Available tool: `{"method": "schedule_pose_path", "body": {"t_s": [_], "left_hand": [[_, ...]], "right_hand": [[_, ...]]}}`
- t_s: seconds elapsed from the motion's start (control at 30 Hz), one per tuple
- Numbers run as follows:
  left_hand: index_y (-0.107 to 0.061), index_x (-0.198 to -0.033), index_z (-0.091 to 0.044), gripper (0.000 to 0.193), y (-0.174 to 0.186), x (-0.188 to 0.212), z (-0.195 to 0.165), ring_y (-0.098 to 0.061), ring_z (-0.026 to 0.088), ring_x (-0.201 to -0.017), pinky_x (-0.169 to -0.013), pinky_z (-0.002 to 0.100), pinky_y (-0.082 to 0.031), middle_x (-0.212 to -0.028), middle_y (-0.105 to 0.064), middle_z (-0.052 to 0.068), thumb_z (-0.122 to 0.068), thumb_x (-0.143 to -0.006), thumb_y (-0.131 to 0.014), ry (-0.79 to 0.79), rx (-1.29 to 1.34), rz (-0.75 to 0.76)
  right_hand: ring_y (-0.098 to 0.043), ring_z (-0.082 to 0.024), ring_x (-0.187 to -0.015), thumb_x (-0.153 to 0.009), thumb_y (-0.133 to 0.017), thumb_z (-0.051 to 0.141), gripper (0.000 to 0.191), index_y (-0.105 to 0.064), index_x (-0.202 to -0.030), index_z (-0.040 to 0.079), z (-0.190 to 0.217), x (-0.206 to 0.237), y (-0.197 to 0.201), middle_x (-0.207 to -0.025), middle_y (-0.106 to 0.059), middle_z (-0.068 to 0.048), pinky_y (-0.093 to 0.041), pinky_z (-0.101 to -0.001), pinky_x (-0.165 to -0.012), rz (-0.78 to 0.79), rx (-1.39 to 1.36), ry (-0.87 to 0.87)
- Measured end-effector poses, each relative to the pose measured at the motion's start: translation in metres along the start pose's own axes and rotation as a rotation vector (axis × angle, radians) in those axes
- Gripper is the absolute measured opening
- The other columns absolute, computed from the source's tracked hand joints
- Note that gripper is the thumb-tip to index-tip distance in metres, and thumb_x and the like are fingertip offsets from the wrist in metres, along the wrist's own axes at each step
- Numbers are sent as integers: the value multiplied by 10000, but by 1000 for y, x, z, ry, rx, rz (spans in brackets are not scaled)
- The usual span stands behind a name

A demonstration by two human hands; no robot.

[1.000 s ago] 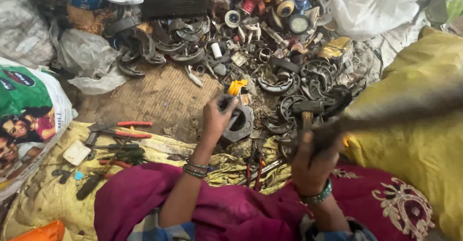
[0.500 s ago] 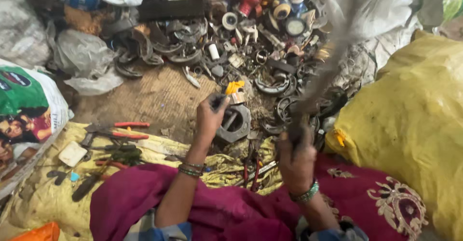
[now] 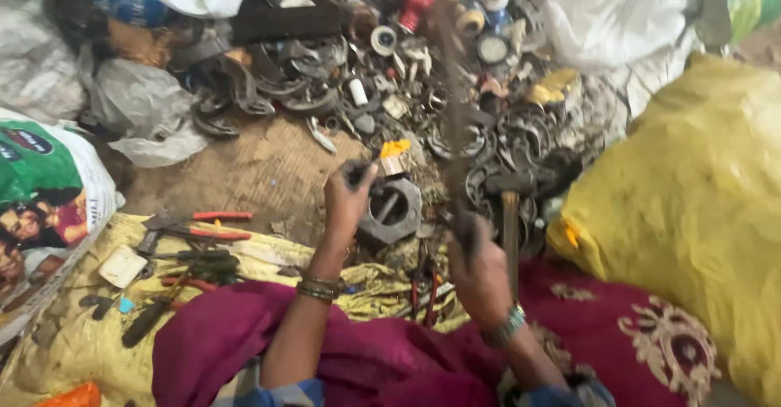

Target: The person sits on the floor and uses a hammer and chisel to shape and separate metal parts. They repeatedly strike the metal piece held in their left hand with a hammer in their right hand, occasionally adjusting the piece's position.

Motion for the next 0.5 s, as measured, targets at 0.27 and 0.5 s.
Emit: {"method": "schedule_pose_path", "body": {"t_s": [0.27, 0.5], "left_hand": [[-736, -971, 13, 225, 0, -2, -5, -720, 169, -724, -690, 325, -564, -842, -776, 118, -196, -902, -778, -24, 27, 32], [-691, -971, 15, 189, 10, -7, -2, -682, 117, -638, -586, 298, -566, -819, -726, 37, -152, -911, -756, 158, 308, 58]], "right_hand": [[-600, -228, -529, -1003, -581, 229, 286, -527, -1161, -3, -66, 16, -45, -647, -612, -85, -482, -400, -461, -61, 60, -90], [-586, -199, -437, -977, -567, 290, 506, -427, -1345, -29, -76, 19, -50, -585, -627, -62, -483, -368, -372, 322, 143, -437]]}}
Point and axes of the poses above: each hand's wrist, its own x-axis away from the middle knuckle, its own y-axis out of the back of the hand, z = x × y, the point moved 2 cm from there along -x, towards the middle knuckle
